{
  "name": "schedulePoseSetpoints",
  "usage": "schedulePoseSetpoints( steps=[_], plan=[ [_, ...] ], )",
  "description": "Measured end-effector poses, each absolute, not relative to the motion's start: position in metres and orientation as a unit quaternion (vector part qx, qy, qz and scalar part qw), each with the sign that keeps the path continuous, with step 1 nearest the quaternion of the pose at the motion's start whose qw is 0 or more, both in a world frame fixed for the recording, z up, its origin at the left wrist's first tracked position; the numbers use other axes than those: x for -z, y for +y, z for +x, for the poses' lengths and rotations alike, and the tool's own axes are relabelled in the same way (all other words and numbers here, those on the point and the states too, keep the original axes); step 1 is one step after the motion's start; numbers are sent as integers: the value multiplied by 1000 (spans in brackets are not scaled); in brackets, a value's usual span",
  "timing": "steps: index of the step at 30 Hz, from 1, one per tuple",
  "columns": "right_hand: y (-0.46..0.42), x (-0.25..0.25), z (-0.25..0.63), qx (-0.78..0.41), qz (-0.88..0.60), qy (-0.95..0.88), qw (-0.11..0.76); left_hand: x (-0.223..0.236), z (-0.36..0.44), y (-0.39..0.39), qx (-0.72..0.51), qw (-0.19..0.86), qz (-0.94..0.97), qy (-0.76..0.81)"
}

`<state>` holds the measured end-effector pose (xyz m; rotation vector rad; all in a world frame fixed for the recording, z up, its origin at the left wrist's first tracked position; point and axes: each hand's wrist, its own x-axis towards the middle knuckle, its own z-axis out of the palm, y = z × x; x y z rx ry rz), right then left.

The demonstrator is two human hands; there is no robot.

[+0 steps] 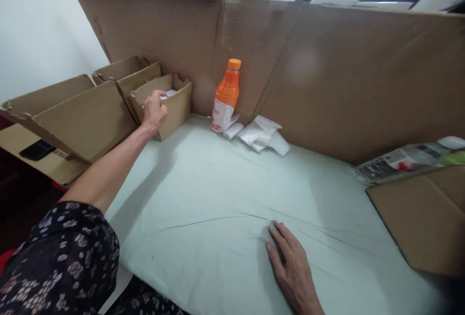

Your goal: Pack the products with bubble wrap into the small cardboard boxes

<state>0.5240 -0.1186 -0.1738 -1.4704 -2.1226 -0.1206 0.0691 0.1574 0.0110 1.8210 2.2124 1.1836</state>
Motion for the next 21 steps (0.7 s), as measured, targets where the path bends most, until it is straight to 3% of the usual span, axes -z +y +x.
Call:
schedulePoseSetpoints(
  steps=[7,11,13,18,21],
  plan=[
    [-110,163,524,-11,-557,-782,281,12,79,-5,-450,-3,702,552],
    [-94,140,506,-86,-508,-809,283,40,72,-83,-594,-15,655,468],
    [-90,129,488,-130,-472,-828,275,63,66,-98,-614,58,622,483],
    [-90,125,440,-218,-410,-852,240,123,71,-87,-526,357,487,599],
    [-86,134,434,-236,-431,-834,250,139,92,-67,-498,420,451,611]
  ],
)
